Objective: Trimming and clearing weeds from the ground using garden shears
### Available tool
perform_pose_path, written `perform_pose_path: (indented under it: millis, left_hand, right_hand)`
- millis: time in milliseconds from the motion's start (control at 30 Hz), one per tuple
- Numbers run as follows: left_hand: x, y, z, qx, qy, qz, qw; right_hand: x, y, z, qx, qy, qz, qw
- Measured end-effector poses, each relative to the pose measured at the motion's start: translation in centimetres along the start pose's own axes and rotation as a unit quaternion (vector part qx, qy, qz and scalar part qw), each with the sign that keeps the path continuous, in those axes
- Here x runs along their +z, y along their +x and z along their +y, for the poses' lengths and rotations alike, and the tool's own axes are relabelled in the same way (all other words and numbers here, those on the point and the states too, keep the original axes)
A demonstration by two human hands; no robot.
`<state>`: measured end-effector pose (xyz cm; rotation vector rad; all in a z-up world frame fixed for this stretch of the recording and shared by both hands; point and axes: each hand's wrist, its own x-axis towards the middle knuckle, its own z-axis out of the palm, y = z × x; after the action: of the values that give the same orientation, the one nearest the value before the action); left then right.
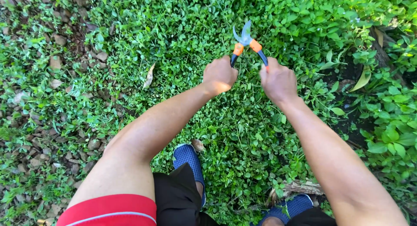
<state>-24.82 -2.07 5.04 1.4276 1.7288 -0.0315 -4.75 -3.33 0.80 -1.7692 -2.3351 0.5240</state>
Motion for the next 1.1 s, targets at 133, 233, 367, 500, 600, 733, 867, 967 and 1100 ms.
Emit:
perform_pose_path:
  millis: [133, 233, 367, 500, 600, 733, 867, 967, 1100]
  left_hand:
    - [2.3, 0.8, -2.0, 0.048, 0.039, -0.029, 0.998]
    - [4.2, 1.4, -3.2, 0.047, 0.057, -0.051, 0.996]
    - [4.7, 1.6, -4.6, 0.005, 0.060, -0.062, 0.996]
    - [4.2, 2.4, -6.7, -0.025, 0.056, -0.056, 0.997]
    - [2.3, 2.7, -6.3, -0.039, 0.069, -0.038, 0.996]
    - [0.8, 3.5, -5.9, -0.037, 0.068, -0.028, 0.997]
    - [1.2, 2.7, -3.7, -0.081, -0.037, -0.013, 0.996]
    - [0.2, 0.7, -0.9, -0.141, -0.156, -0.005, 0.978]
    - [0.9, -1.1, -1.7, -0.160, -0.181, 0.004, 0.970]
  right_hand:
    - [-0.8, -1.2, 3.4, 0.044, 0.004, -0.092, 0.995]
    - [-0.8, -1.7, 3.4, 0.039, -0.019, -0.146, 0.988]
    - [0.6, -1.8, 2.4, 0.026, -0.034, -0.160, 0.986]
    - [2.0, -0.6, 1.0, 0.034, -0.034, -0.142, 0.989]
    - [2.9, 0.6, 0.0, 0.031, -0.034, -0.133, 0.990]
    - [2.8, 2.6, -0.6, 0.026, -0.057, -0.118, 0.991]
    - [4.5, 2.3, -4.2, 0.031, -0.042, -0.074, 0.996]
    - [3.3, 0.9, -9.4, 0.071, 0.012, -0.030, 0.997]
    - [1.1, -0.4, -11.4, 0.044, 0.065, -0.026, 0.997]
